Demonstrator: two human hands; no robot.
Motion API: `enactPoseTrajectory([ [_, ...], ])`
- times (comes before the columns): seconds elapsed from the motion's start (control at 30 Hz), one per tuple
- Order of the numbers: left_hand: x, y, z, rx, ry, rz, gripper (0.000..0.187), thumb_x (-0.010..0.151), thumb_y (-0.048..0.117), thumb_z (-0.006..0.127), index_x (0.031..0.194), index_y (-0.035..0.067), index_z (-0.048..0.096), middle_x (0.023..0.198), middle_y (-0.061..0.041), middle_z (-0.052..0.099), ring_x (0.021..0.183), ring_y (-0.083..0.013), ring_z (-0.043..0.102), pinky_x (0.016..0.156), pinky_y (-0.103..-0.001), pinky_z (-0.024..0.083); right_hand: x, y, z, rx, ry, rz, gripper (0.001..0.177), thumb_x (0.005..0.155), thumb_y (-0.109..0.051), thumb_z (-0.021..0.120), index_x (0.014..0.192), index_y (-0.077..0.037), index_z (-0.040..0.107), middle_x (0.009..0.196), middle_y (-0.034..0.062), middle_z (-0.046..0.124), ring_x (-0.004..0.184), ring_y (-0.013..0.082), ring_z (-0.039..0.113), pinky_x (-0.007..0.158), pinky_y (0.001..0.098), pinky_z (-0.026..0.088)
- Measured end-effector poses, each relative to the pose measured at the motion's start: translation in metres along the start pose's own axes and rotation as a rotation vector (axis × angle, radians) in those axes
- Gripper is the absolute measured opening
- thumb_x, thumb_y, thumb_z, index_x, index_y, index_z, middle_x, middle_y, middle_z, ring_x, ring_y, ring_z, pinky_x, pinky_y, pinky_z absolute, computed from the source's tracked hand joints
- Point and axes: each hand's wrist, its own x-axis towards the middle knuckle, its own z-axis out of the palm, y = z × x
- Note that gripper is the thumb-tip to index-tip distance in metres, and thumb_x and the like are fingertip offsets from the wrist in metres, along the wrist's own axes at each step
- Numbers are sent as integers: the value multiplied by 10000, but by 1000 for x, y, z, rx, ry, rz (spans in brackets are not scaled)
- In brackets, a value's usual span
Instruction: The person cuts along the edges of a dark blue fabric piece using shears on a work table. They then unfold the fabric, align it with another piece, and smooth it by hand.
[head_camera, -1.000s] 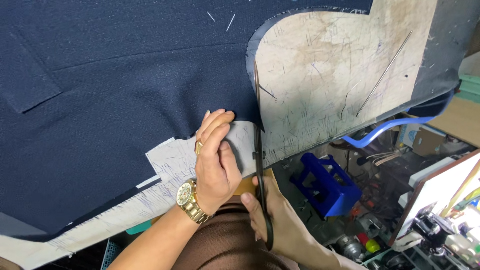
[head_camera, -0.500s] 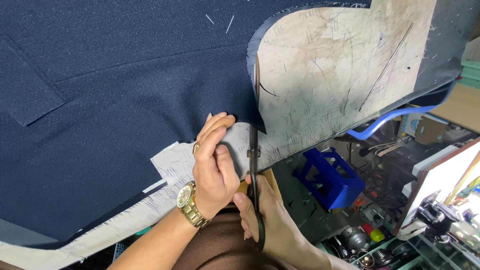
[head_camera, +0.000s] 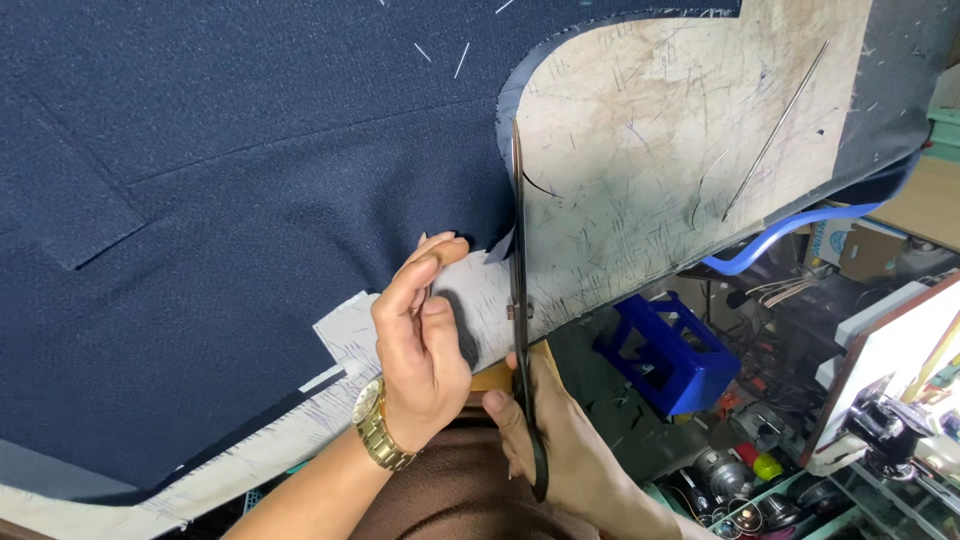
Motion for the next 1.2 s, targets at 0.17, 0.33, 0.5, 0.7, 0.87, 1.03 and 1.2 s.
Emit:
enactPoseTrajectory([
  [0.17, 0, -1, 0, -36, 1, -3, 265, 1128, 69, 290, 1375, 7, 365, 1330, -294, 590, 1361, -395, 547, 1291, -566, 382, -3, -6, 2, 58, -9, -36, 290, 1014, -352, 561, 1129, -119, 431, 638, 27, 413, 443, 133, 450, 441, 295, 488],
  [0.33, 2, 5, -2, -1, -10, -43, 270, 1104, 32, 281, 1361, 2, 357, 1324, -298, 599, 1350, -391, 563, 1299, -535, 363, 0, 5, 10, 70, 3, -17, 305, 1016, -355, 536, 1197, -122, 462, 528, 9, 401, 423, 130, 447, 437, 290, 482],
  [0.5, 0, 8, -4, -22, 10, -116, 285, 1085, 22, 298, 1358, -17, 368, 1339, -294, 589, 1351, -372, 580, 1282, -485, 394, -2, -8, 19, -18, 45, 63, 408, 969, -440, 534, 1231, -127, 520, 544, 23, 531, 445, 130, 524, 471, 292, 507],
  [0.7, 1, 11, -5, -47, 55, -224, 309, 1061, 2, 335, 1367, -31, 367, 1338, -316, 594, 1315, -334, 612, 1193, -407, 458, -1, 3, 30, 137, 73, 1, 297, 991, -325, 582, 1184, -106, 527, 490, 24, 476, 357, 132, 487, 376, 264, 464],
  [0.87, 7, 18, -5, -35, 47, -181, 302, 1059, -8, 314, 1357, -2, 366, 1314, -284, 614, 1323, -325, 605, 1250, -441, 407, 3, 8, 32, 288, -119, -195, 311, 1050, -294, 479, 1206, -28, 446, 476, 42, 447, 395, 172, 523, 450, 290, 521],
  [1.03, 6, 14, -1, 29, 17, -129, 339, 1036, -49, 293, 1364, -7, 372, 1326, -274, 603, 1327, -333, 589, 1220, -429, 432, 24, 72, 24, 714, -64, -398, 418, 1031, -329, 513, 1322, -40, 433, 569, 123, 441, 419, 248, 520, 412, 393, 547],
  [1.2, 5, 12, 8, 273, 0, 2, 319, 1029, -28, 339, 1312, -46, 485, 1339, -197, 607, 1342, -357, 576, 1260, -497, 406, 17, 98, -25, 1077, -34, -572, 344, 1058, -337, 540, 1297, -97, 478, 632, 66, 505, 480, 225, 549, 439, 392, 511],
])
